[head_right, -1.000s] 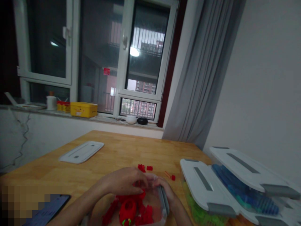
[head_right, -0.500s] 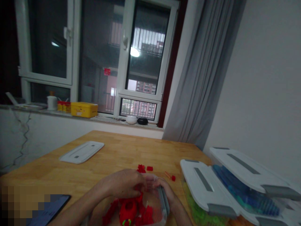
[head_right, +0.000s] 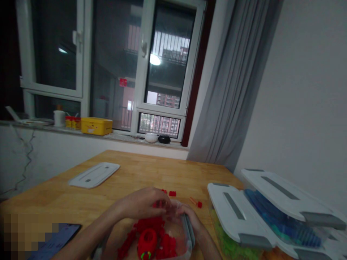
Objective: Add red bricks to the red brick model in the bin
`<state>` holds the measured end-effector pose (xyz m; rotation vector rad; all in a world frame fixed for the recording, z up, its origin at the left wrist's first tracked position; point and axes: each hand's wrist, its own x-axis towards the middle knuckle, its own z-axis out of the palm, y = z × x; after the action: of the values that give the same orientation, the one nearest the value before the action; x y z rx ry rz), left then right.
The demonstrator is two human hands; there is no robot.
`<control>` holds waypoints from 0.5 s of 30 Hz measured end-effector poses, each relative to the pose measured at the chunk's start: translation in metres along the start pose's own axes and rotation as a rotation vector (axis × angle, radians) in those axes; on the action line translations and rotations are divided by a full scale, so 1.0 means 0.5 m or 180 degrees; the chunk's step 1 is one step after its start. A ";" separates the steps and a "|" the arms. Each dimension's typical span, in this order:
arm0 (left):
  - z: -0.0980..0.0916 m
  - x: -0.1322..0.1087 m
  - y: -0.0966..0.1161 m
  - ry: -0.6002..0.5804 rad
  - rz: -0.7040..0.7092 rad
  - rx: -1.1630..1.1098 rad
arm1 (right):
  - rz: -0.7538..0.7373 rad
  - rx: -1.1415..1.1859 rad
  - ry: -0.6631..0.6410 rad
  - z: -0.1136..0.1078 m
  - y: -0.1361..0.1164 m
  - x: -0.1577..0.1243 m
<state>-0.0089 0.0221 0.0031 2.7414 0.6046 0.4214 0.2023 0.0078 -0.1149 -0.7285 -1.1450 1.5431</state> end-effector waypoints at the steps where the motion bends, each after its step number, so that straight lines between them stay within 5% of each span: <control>1: -0.006 0.000 -0.003 0.0100 -0.0062 -0.0047 | 0.0063 0.0103 -0.0074 -0.004 0.002 0.001; 9: -0.027 -0.001 -0.103 0.1152 -0.0460 -0.0901 | 0.0271 0.0339 -0.0427 -0.034 0.022 0.014; 15: 0.006 0.003 -0.206 0.1244 -0.0778 -0.1040 | 0.0274 0.0443 -0.0521 -0.022 0.012 0.009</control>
<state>-0.0437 0.1114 -0.0353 2.2538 0.8673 0.9155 0.2083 0.0152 -0.1237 -0.5728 -1.1243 1.7625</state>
